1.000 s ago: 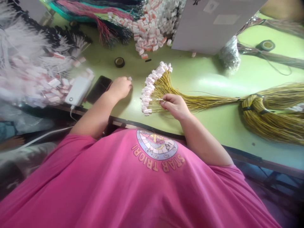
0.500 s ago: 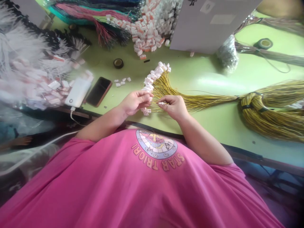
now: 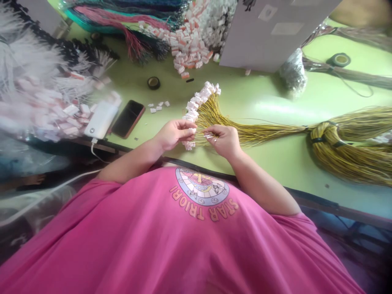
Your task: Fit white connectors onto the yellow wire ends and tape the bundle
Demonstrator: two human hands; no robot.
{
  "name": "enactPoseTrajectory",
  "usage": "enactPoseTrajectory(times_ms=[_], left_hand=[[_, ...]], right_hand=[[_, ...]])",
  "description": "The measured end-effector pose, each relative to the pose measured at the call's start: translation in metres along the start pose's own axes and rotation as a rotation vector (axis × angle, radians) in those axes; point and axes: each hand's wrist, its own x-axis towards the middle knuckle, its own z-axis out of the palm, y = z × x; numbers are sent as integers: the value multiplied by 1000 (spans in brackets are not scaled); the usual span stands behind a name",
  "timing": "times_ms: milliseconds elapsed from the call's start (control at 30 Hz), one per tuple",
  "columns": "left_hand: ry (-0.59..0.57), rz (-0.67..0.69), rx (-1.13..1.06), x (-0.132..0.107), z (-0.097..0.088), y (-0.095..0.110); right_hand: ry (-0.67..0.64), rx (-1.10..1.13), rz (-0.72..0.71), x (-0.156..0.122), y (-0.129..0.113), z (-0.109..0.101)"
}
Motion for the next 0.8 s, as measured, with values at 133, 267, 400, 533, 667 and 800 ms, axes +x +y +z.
enactPoseTrajectory(times_ms=[133, 267, 400, 533, 667, 800], left_hand=[[11, 18, 41, 0, -2, -2], [21, 56, 147, -1, 5, -5], [39, 55, 237, -2, 15, -6], [-61, 103, 502, -2, 2, 6], [-62, 302, 1129, 10, -40, 34], [366, 432, 1536, 43, -81, 52]], right_hand=[[3, -31, -7, -1, 0, 1], [-26, -45, -46, -6, 3, 7], [-63, -69, -41, -8, 7, 11], [-101, -46, -71, -2, 10, 6], [-53, 84, -136, 7, 10, -4], [-26, 220, 50, 10, 10, -7]])
